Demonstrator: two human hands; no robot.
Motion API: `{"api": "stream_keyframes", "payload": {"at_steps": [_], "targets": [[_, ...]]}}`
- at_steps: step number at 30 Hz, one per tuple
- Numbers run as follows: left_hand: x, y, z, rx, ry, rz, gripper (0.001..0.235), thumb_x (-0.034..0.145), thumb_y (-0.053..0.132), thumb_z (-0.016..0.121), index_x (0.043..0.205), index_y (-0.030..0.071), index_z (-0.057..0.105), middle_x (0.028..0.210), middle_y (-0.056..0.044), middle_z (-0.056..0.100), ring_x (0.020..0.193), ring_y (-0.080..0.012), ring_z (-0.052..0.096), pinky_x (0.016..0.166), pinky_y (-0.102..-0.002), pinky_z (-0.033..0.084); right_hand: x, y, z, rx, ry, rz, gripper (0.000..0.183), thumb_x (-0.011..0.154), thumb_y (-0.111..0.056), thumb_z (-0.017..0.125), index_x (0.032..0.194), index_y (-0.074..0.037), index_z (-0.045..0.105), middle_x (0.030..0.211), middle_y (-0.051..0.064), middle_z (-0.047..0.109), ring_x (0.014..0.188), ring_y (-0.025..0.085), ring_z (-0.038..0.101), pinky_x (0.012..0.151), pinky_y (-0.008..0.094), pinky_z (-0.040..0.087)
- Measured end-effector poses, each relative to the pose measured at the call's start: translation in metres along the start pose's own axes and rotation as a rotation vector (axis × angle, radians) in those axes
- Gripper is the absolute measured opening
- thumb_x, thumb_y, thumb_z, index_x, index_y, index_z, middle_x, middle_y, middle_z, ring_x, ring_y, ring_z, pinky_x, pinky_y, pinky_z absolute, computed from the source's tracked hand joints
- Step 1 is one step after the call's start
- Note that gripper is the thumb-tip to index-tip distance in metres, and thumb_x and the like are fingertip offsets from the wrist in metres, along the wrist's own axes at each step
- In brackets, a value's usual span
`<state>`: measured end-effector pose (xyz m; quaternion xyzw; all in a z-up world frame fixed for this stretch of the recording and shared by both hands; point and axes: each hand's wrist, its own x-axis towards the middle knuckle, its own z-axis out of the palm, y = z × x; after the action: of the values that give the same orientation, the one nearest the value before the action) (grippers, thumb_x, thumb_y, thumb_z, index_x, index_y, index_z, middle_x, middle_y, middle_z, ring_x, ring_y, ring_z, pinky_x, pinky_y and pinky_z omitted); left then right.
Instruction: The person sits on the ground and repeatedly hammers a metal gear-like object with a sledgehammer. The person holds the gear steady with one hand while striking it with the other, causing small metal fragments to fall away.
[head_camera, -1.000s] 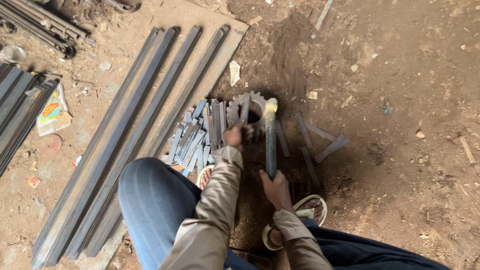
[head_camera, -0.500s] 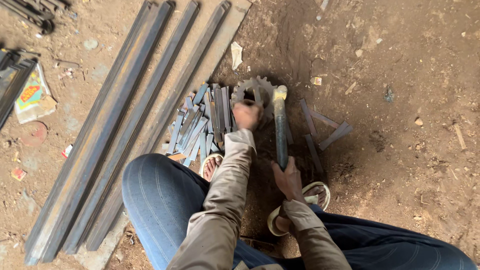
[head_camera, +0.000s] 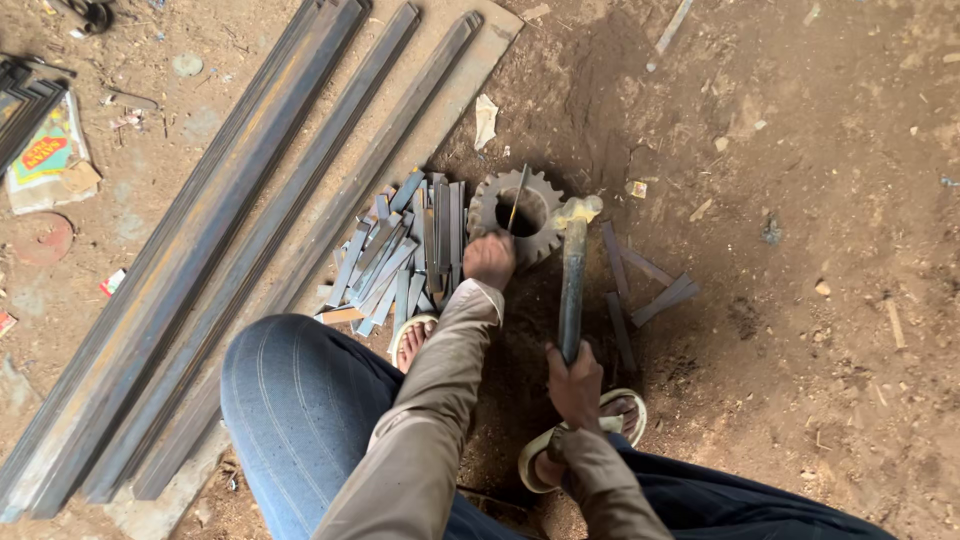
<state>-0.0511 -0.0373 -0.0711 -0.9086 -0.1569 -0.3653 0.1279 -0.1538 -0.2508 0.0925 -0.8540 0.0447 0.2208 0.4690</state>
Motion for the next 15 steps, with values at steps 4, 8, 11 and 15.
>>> {"api": "stream_keyframes", "payload": {"at_steps": [4, 8, 11, 15], "targets": [[0.002, -0.003, 0.009, -0.093, 0.028, 0.017, 0.027, 0.097, 0.012, 0.062, 0.071, 0.008, 0.055, 0.068, -0.009, 0.049, 0.065, -0.0277, 0.055, 0.059, -0.044, 0.046, -0.005, -0.007, 0.001, 0.023, 0.129, -0.275, 0.026, 0.098, -0.025, 0.067, 0.101, 0.000, 0.059, 0.058, 0.007, 0.056, 0.045, 0.017, 0.053, 0.043, 0.035, 0.044], [-0.007, 0.007, 0.011, -0.147, 0.104, -0.079, 0.028, 0.100, 0.016, 0.061, 0.073, 0.007, 0.056, 0.071, -0.010, 0.049, 0.070, -0.0294, 0.056, 0.063, -0.045, 0.047, 0.008, -0.013, -0.005, 0.188, 0.307, -0.687, 0.036, 0.098, -0.019, 0.066, 0.119, 0.005, 0.049, 0.068, 0.006, 0.066, 0.053, 0.012, 0.066, 0.045, 0.025, 0.055], [-0.007, 0.005, 0.017, -0.082, 0.048, -0.033, 0.025, 0.096, 0.016, 0.059, 0.072, 0.008, 0.057, 0.069, -0.009, 0.048, 0.068, -0.0288, 0.057, 0.061, -0.045, 0.048, 0.014, -0.015, 0.006, 0.270, 0.386, -0.909, 0.040, 0.104, -0.019, 0.066, 0.129, 0.005, 0.046, 0.083, 0.012, 0.066, 0.066, 0.017, 0.068, 0.056, 0.027, 0.057], [-0.017, 0.010, 0.028, -0.064, 0.043, -0.054, 0.031, 0.099, 0.017, 0.059, 0.069, 0.009, 0.055, 0.069, -0.010, 0.050, 0.066, -0.0296, 0.057, 0.059, -0.046, 0.047, 0.006, -0.010, 0.014, -0.046, 0.180, -0.451, 0.033, 0.098, -0.024, 0.066, 0.114, 0.002, 0.054, 0.073, 0.009, 0.071, 0.054, 0.015, 0.069, 0.049, 0.029, 0.057]]}}
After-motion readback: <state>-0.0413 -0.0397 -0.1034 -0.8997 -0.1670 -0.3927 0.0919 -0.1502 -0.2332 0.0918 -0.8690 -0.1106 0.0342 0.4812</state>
